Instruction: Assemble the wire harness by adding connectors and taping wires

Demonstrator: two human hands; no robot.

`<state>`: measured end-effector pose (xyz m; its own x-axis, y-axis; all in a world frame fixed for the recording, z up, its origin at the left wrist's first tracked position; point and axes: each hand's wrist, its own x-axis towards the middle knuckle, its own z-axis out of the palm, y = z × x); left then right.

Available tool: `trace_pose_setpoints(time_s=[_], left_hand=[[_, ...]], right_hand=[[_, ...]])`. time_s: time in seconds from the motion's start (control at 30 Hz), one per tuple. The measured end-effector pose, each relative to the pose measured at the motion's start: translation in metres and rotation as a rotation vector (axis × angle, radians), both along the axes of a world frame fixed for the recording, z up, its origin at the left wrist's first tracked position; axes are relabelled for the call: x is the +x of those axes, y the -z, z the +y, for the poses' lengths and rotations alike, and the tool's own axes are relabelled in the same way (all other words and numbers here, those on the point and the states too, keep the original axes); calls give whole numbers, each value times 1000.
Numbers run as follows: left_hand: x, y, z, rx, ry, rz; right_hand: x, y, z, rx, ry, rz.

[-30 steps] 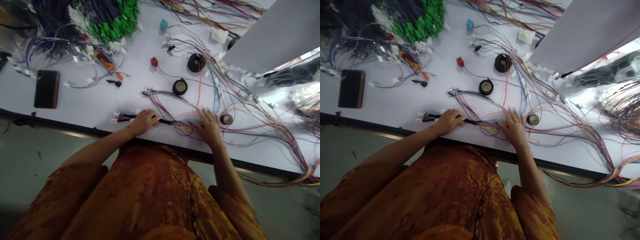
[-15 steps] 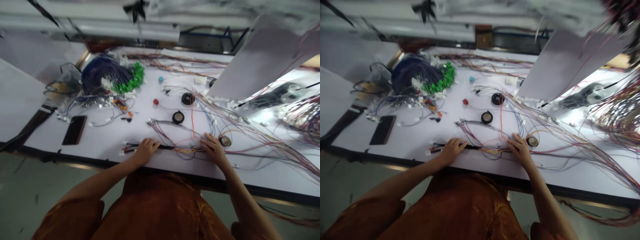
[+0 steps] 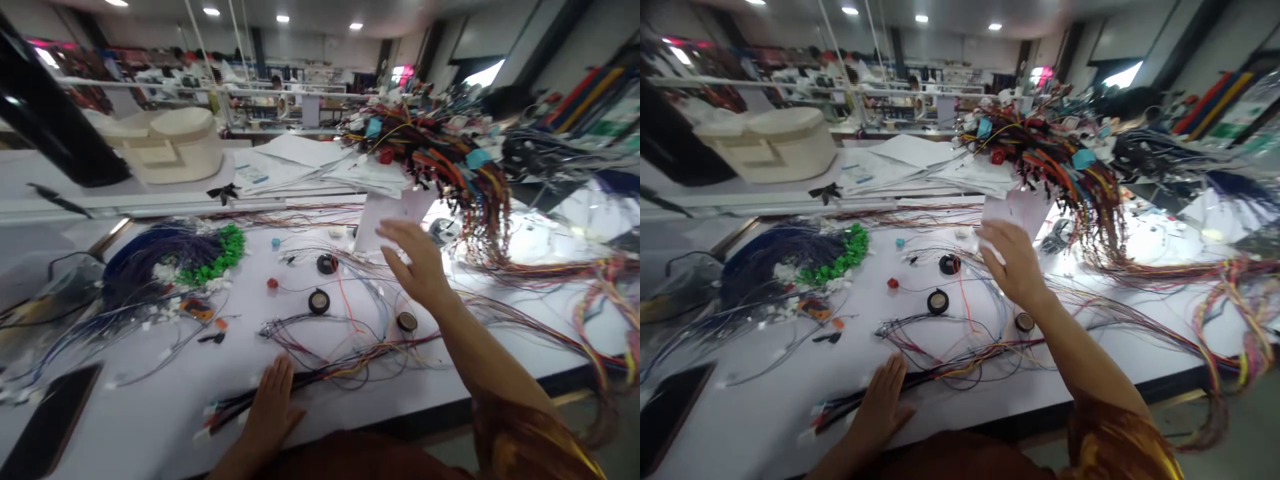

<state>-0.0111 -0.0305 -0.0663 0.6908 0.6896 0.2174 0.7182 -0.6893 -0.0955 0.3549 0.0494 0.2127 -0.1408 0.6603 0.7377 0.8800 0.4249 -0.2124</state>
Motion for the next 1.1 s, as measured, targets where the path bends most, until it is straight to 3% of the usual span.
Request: trace_pose_setpoints(time_s=[0.07,0.1,0.17,0.27,0.6,0.8,0.87,0.9,0.93,1.0,1.1], left_hand=[[-1,7,1,60,17,-37],[0,10,2,87,20,-64],[2,14,2,127,18,-118],[4,17,3,145,18,-173],[3,12,8,190,101,-224],[6,9,1,156,54,-249],[4,12,0,134,49,-263],[3,14,0,126,44,-269],[2,16,1,123,40,-272],[1,21,3,134,48,-267],[1,27,6,156,68,-257]], right_hand=[[6,-29,30,136,158,-72],[11,-38,46,125,245,-93],[20,-45,75,28,336,-125],[26,-42,100,-109,348,-209],[20,-41,99,-180,379,-234],[19,-42,93,-171,262,-173],[36,-54,88,-60,200,-96],[50,-63,87,30,241,-31],[69,-73,86,129,324,47],[111,-94,86,248,668,193],[168,-117,85,89,811,208]])
